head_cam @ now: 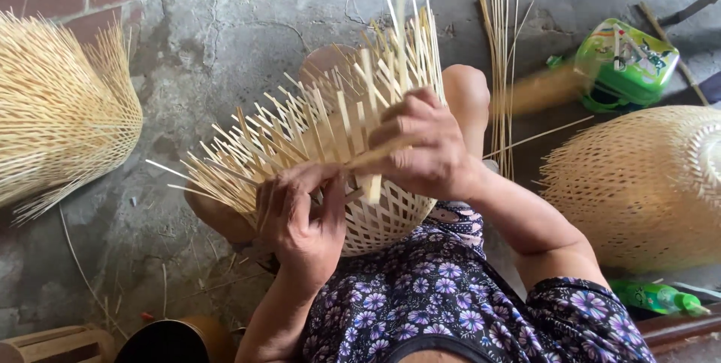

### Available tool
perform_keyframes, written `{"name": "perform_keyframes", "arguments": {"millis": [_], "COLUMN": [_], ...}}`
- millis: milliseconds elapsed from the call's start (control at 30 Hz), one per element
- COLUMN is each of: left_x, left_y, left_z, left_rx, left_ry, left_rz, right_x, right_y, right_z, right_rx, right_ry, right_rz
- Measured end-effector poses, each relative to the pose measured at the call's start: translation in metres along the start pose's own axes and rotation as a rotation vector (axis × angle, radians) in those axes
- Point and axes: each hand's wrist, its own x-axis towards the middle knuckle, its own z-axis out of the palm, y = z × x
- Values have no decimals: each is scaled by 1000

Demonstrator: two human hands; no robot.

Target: The person weaves a bamboo basket by hand, interlacing thin bamboo strips through the vertical spokes of the frame. They periodically pick up additional bamboo strips from the floor and incorporate them into the structure.

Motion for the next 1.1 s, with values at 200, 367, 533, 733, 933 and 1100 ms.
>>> {"name": "perform_keyframes", "arguments": {"millis": [200,367,533,733,933,1100], "left_x": [1,-1,15,29,30,7], "left_y": [-5,-7,9,21,10,-9], "left_z": [-4,1,-8,-11,-10,-9], "left_rx": [13,31,96,94,-67,-389], "left_ry": [-89,-95,-77,-102,-6,199], "left_rz": [40,9,-15,-99,-158,-186], "right_x": [-21,-6,37,-3,-19,-24], "right_y": [-5,-9,-8,22,43,56], "right_z": [12,-29,-73,-60,-48,-40], "right_rx": [-487,-604,-743,-193,67,79], "right_ry": [57,174,-132,-223,-160,-129], "right_rz": [-259,272,110,324,507,389]}}
